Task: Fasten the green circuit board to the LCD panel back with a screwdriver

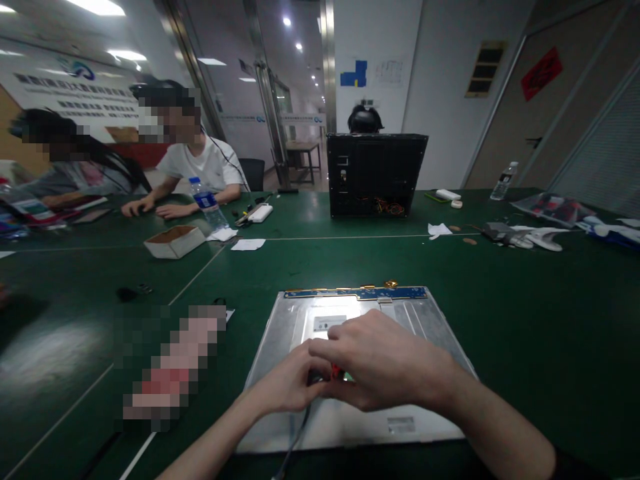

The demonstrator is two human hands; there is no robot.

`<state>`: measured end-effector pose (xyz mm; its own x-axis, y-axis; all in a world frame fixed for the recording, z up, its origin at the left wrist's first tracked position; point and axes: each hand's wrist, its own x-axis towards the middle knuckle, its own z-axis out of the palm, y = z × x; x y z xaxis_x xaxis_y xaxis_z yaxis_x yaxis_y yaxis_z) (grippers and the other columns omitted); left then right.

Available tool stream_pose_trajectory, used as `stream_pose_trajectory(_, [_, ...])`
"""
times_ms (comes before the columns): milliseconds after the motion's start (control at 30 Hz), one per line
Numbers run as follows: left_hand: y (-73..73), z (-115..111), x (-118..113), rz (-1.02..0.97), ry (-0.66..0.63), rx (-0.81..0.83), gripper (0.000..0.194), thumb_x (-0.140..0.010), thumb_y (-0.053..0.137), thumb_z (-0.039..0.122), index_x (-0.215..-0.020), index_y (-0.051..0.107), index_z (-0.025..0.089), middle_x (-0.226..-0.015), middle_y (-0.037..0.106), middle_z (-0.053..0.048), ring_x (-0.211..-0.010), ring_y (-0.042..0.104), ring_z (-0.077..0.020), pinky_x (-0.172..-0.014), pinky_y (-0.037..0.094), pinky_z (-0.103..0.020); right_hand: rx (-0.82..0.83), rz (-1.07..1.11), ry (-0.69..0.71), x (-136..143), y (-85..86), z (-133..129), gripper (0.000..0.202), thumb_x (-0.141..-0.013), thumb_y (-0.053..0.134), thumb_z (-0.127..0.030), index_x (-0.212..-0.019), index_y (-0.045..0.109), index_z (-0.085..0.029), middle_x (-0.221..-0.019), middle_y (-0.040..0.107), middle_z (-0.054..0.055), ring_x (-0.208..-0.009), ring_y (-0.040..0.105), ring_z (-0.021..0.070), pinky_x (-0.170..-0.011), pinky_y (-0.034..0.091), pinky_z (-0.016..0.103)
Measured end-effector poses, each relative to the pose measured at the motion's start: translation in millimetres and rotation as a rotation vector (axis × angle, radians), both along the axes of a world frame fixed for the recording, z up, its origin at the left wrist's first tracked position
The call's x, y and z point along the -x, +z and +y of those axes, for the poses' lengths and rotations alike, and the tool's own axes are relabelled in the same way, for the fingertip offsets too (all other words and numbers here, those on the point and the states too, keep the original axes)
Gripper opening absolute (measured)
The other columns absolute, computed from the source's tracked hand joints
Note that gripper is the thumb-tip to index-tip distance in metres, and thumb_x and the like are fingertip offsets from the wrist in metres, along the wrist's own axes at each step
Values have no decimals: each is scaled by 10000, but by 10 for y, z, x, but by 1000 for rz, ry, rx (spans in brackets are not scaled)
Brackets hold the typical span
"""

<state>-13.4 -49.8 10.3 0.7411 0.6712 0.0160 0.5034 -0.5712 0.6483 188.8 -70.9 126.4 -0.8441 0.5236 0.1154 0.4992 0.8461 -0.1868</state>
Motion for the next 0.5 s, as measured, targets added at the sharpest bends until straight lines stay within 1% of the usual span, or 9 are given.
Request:
stream_pose_trajectory(67, [11,1,-7,-15,-5,-11,131,-807,584,276,-779,672,183,-844,643,-41,-832,570,-238,-780,441,-329,-24,-15,-41,8,-23,7,251,-888,532,-400,-997,612,-189,-743,646,20,-584,503,137,-488,217,280])
stream_pose_trajectory(133, [15,5,-12,-9,-14,-14,103,-789,582,238,-740,650,178,-843,637,-36,-825,570,-228,-789,438,-330,-48,-40,-75,13,-39,8,236,-896,523,-393,-965,624,-191,-691,639,13,-551,499,134,-480,198,284])
stream_pose_trajectory(200, [11,11,-11,8,-12,-15,86,-773,593,225,-718,636,174,-850,634,-36,-836,568,-231,-798,439,-334,-53,-48,-78,12,-46,3,221,-901,511,-370,-962,620,-187,-673,633,11,-535,494,132,-474,195,287])
stream_pose_trajectory(267, [2,16,-7,25,-2,-8,79,-776,602,230,-742,648,175,-864,637,-40,-865,565,-241,-808,444,-338,-49,-34,-55,6,-45,-2,189,-900,499,-321,-982,600,-184,-696,633,11,-544,491,132,-473,205,288])
stream_pose_trajectory(367, [-3,20,-1,25,0,14,103,-782,613,231,-835,687,182,-902,648,-46,-899,561,-250,-825,454,-338,-29,-11,-7,-10,-38,2,178,-865,521,-271,-1010,554,-173,-787,637,25,-593,488,135,-475,235,278])
stream_pose_trajectory(433, [-2,23,0,20,-2,26,129,-782,619,230,-877,698,189,-950,650,-49,-913,560,-251,-830,461,-339,-13,-10,13,-18,-30,11,219,-827,558,-263,-1021,532,-166,-842,633,38,-631,487,141,-479,257,267])
stream_pose_trajectory(500, [-4,25,-1,26,0,28,126,-781,622,232,-872,698,192,-968,648,-50,-918,562,-255,-819,468,-339,0,-20,22,-20,-21,19,257,-792,585,-242,-1029,523,-164,-868,630,44,-660,492,148,-482,267,261])
